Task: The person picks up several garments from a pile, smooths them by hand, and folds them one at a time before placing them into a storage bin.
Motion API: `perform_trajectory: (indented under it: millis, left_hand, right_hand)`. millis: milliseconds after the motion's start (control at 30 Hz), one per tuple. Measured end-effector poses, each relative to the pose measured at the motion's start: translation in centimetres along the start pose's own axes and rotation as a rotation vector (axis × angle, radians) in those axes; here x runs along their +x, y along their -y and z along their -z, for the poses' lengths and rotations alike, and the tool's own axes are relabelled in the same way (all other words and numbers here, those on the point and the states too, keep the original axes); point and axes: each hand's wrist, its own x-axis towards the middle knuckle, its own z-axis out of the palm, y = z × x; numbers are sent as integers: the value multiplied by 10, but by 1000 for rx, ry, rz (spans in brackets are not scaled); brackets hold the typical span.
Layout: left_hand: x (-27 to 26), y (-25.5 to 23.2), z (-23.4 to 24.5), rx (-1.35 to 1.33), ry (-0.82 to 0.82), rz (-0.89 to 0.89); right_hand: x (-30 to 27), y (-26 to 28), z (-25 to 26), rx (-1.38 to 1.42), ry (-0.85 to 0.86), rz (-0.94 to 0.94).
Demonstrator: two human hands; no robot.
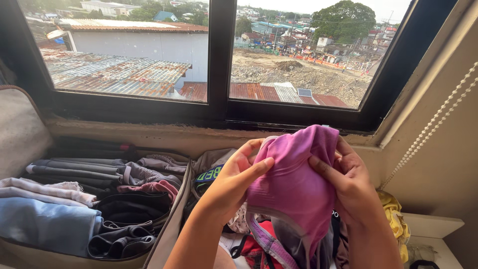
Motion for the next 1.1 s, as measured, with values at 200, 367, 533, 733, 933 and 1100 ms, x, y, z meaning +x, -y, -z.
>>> perform_trajectory:
  millis: [200,367,533,733,933,1100]
  left_hand:
    - [3,1,4,179,-124,-11]
    - [1,0,19,221,-197,171]
    - [-1,5,25,511,2,206]
    - [-11,-2,23,673,111,367]
    - [-13,6,28,838,142,279]
    - [0,14,32,764,-75,140]
  right_hand:
    - [5,-4,8,-119,-150,-36]
    - [13,-6,41,-24,-200,-12]
    - [16,-8,57,20,-324,74]
    - [14,-11,55,-105,-439,186]
    - [14,-16,47,-59,-427,218]
    - [12,-7,34,-120,-322,121]
